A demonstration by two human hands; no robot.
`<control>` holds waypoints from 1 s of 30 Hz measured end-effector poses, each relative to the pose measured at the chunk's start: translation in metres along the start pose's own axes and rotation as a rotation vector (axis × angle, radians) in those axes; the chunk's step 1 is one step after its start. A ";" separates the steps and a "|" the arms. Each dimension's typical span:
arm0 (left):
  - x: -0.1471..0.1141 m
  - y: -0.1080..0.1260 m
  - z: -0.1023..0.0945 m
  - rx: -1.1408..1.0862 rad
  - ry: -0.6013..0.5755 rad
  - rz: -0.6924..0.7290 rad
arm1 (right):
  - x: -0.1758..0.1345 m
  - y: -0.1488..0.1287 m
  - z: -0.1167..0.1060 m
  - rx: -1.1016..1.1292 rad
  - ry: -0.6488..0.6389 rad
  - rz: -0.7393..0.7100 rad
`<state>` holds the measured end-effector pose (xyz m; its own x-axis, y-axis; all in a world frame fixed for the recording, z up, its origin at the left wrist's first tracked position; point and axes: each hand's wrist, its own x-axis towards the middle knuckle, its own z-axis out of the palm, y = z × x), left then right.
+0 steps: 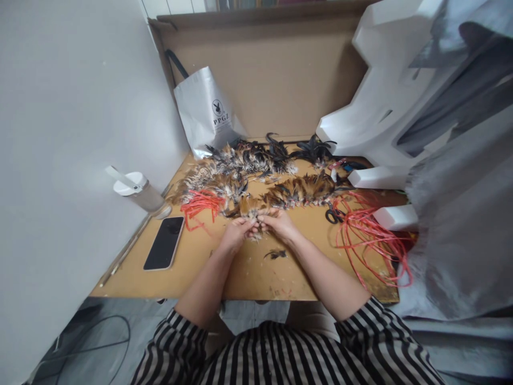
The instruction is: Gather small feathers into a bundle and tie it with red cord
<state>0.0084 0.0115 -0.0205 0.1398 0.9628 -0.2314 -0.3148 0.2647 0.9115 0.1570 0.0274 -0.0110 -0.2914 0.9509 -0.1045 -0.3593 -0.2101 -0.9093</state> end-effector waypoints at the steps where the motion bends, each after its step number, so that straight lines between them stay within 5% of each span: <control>1: 0.000 0.001 0.000 -0.020 0.002 -0.002 | 0.000 -0.001 -0.001 0.041 -0.001 0.028; 13: 0.000 0.005 -0.003 -0.100 -0.010 -0.039 | 0.000 -0.007 -0.006 0.095 -0.002 0.044; 30: -0.001 -0.002 -0.001 0.003 -0.087 -0.052 | -0.003 -0.003 -0.002 -0.181 -0.008 -0.073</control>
<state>0.0076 0.0103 -0.0221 0.2366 0.9393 -0.2485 -0.3022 0.3142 0.9000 0.1606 0.0261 -0.0085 -0.2776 0.9601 -0.0332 -0.2146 -0.0956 -0.9720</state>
